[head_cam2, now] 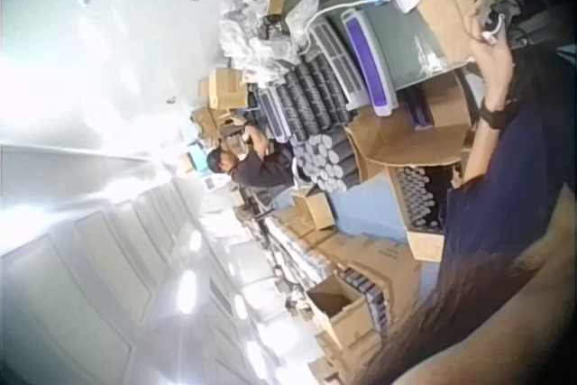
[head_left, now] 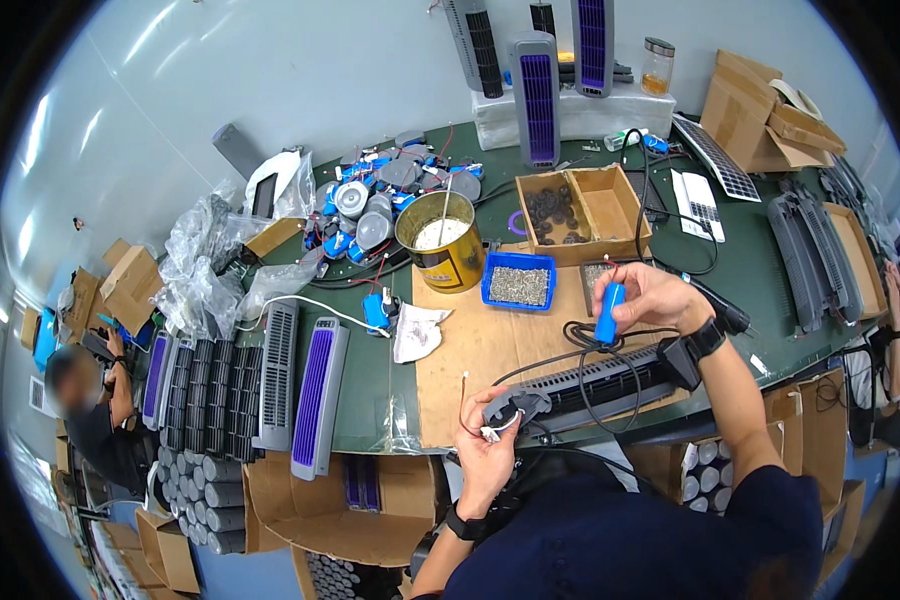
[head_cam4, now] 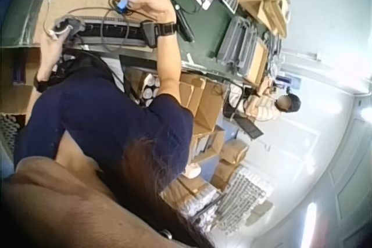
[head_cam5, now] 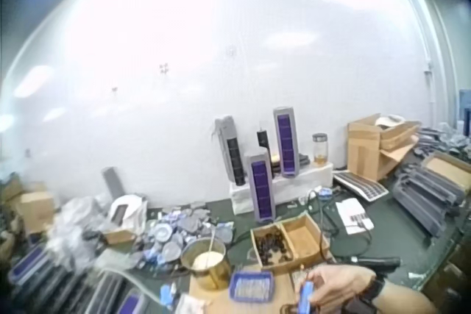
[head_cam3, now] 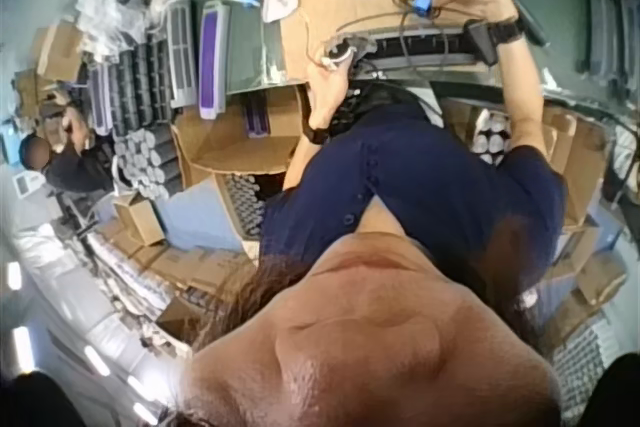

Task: The user is assembling a portable cooling fan by installing internal components and securing the casing.

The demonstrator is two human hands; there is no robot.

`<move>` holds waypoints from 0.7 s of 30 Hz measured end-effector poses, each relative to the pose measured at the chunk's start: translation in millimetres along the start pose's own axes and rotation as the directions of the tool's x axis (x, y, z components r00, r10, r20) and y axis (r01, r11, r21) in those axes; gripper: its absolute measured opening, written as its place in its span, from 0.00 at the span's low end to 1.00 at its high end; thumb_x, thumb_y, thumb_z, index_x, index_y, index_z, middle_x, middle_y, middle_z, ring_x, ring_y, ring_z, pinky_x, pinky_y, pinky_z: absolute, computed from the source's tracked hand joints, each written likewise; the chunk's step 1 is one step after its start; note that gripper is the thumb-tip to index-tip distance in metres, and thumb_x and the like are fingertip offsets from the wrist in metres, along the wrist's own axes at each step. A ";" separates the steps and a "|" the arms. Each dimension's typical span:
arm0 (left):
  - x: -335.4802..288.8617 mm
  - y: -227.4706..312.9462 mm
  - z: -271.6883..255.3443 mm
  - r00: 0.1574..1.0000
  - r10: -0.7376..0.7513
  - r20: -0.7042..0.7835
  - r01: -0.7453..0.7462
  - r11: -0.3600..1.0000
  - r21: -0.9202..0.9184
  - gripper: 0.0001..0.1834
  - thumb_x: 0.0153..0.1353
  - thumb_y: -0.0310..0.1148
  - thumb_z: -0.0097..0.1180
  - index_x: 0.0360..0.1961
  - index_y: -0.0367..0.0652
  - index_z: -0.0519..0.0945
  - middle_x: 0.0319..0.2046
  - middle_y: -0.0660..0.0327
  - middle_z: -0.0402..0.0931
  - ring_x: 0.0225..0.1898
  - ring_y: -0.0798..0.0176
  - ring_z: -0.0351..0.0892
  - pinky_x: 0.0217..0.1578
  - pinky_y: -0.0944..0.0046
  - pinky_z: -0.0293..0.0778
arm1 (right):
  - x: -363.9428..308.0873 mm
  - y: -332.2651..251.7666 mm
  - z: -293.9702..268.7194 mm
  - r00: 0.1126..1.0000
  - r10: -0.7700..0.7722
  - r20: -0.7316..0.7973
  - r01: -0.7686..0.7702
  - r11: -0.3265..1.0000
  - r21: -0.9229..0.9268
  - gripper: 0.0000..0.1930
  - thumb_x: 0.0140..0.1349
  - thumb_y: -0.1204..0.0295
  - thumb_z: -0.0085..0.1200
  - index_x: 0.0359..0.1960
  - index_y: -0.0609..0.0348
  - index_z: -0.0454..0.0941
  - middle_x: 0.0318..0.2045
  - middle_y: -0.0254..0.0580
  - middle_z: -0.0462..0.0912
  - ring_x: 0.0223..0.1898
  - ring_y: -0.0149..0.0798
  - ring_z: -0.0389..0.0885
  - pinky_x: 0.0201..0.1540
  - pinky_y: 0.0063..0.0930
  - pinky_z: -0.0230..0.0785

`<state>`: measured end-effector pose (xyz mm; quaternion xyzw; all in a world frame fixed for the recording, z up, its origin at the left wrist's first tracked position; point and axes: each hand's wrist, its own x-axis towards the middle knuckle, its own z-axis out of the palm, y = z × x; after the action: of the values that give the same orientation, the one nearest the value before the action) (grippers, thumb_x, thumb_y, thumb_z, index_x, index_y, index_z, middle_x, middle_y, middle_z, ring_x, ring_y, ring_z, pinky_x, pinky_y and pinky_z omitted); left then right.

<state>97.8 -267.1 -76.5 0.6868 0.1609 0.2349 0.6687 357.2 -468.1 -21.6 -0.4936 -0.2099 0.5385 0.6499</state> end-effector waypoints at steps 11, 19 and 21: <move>-34.1 27.9 5.5 0.950 0.296 0.102 -0.313 0.877 0.364 0.13 0.46 0.16 0.59 0.35 0.36 0.80 0.43 0.54 0.76 0.44 0.52 0.78 0.44 0.61 0.72 | 16.6 4.5 -6.6 0.989 0.122 -0.083 -0.128 0.990 -0.063 0.14 0.58 0.73 0.64 0.43 0.50 0.74 0.41 0.32 0.81 0.47 0.35 0.77 0.47 0.69 0.63; -25.8 6.8 33.4 0.859 0.016 0.512 -0.070 0.994 0.088 0.12 0.54 0.18 0.61 0.41 0.35 0.78 0.56 0.56 0.74 0.52 0.63 0.76 0.50 0.66 0.70 | 31.7 10.9 7.5 0.996 0.073 -0.051 -0.075 0.996 -0.045 0.11 0.59 0.70 0.64 0.41 0.56 0.77 0.39 0.35 0.83 0.44 0.32 0.79 0.53 0.31 0.65; -24.0 3.1 39.1 0.856 -0.025 0.516 -0.008 0.998 0.061 0.12 0.55 0.18 0.60 0.41 0.35 0.78 0.58 0.56 0.73 0.53 0.64 0.75 0.52 0.66 0.69 | 36.0 11.0 13.7 1.000 -0.003 0.024 0.003 1.000 -0.030 0.11 0.60 0.68 0.63 0.42 0.54 0.77 0.39 0.35 0.83 0.43 0.31 0.79 0.53 0.38 0.65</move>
<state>98.4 -313.0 -75.8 0.7440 -0.0143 0.0340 0.6672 352.7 -430.5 -34.7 -0.4965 -0.2265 0.5401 0.6406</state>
